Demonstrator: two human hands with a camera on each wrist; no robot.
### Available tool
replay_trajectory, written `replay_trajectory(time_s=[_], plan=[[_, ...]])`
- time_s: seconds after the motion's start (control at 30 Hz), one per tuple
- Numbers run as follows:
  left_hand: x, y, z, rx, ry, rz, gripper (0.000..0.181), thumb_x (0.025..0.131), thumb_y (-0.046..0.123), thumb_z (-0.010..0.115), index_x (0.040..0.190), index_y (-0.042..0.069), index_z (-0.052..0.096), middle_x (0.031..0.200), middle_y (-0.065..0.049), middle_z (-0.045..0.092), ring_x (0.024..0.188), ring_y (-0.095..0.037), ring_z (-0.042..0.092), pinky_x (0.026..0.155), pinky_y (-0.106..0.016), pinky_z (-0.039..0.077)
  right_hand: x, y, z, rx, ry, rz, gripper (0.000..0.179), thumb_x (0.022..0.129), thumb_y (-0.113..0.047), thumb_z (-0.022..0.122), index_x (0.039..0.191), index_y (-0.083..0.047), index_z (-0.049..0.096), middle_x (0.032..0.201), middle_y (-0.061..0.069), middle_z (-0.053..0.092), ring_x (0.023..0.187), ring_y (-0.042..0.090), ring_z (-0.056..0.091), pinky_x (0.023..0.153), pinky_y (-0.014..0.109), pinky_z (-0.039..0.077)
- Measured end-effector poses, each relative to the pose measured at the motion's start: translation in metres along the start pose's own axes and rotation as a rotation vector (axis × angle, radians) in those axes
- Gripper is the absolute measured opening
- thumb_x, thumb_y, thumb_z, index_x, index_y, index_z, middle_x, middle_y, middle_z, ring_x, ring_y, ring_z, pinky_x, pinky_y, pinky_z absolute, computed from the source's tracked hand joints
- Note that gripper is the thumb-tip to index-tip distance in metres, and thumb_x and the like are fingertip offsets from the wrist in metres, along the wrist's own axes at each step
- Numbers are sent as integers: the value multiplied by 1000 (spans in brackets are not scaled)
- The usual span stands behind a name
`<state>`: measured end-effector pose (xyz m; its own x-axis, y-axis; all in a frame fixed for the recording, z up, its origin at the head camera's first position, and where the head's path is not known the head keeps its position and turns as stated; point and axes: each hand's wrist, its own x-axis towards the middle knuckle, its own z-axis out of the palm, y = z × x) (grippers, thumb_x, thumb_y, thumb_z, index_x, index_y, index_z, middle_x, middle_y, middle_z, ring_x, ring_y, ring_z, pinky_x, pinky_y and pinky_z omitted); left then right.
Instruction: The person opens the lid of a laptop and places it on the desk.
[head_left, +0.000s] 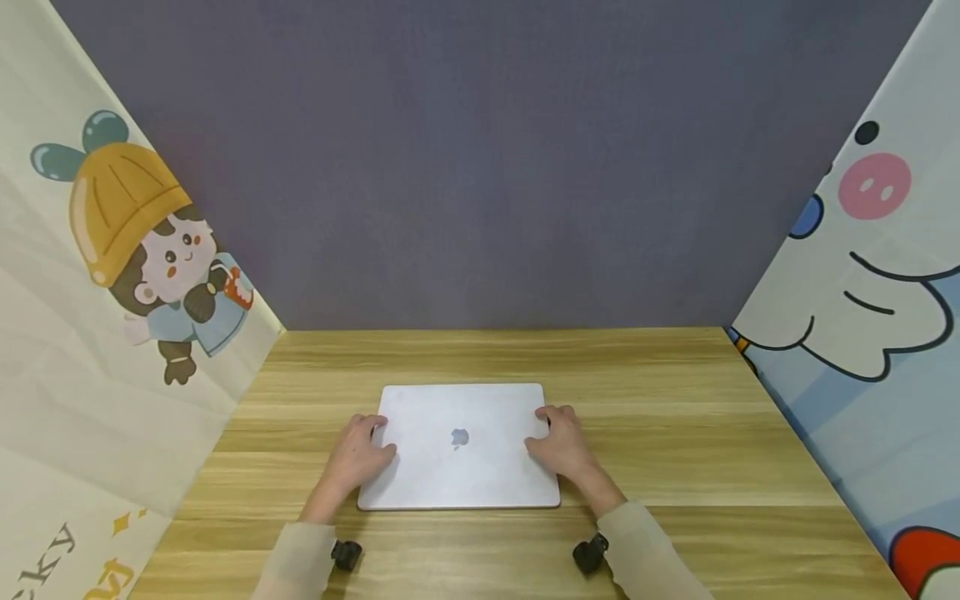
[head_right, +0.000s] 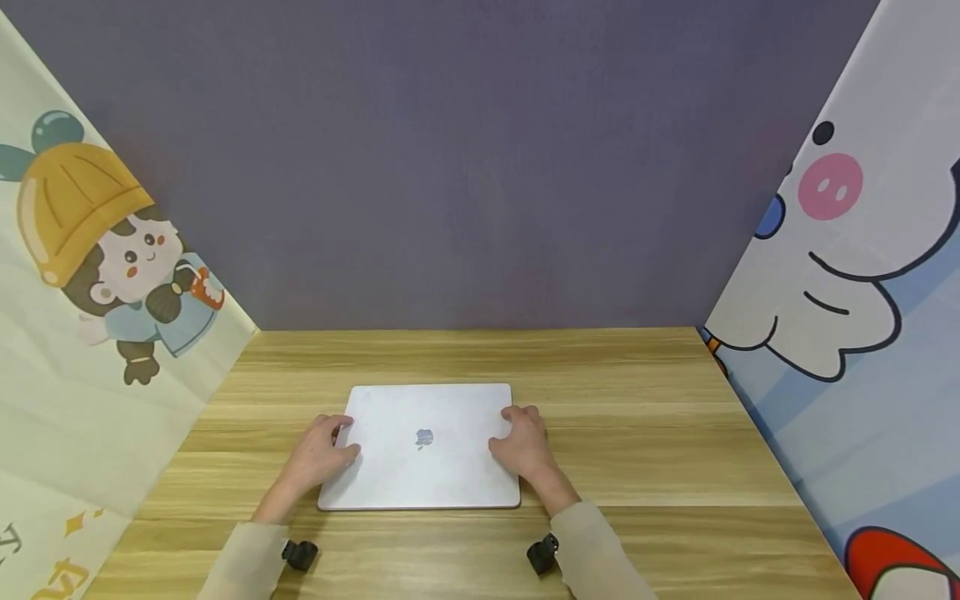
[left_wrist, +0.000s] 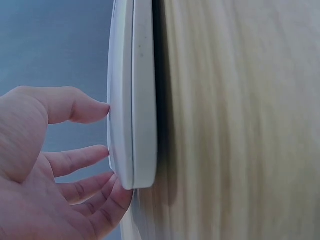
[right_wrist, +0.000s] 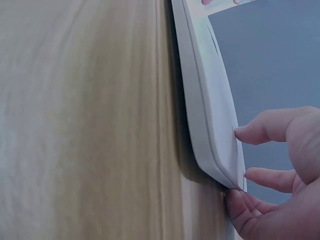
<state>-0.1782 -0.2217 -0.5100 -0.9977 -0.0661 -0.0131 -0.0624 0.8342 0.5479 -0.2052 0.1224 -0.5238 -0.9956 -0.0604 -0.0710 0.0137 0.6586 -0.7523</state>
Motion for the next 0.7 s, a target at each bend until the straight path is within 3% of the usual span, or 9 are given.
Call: replay_trajectory(time_s=[0.3, 0.7], plan=[[1, 7, 2, 10, 13, 25, 49, 82, 16, 74, 124, -7, 65, 119, -24, 60, 109, -41, 60, 94, -55, 52, -1, 4, -6, 9, 12, -10, 54, 82, -11, 74, 131, 7, 60, 126, 25, 52, 110, 35, 56, 95, 50, 53], [0, 18, 13, 8, 21, 12, 50, 81, 16, 75, 125, -6, 65, 119, -24, 60, 109, -41, 60, 96, -56, 51, -1, 14, -14, -5, 24, -1, 53, 82, -11, 74, 130, 8, 60, 127, 27, 51, 113, 38, 56, 98, 52, 51]])
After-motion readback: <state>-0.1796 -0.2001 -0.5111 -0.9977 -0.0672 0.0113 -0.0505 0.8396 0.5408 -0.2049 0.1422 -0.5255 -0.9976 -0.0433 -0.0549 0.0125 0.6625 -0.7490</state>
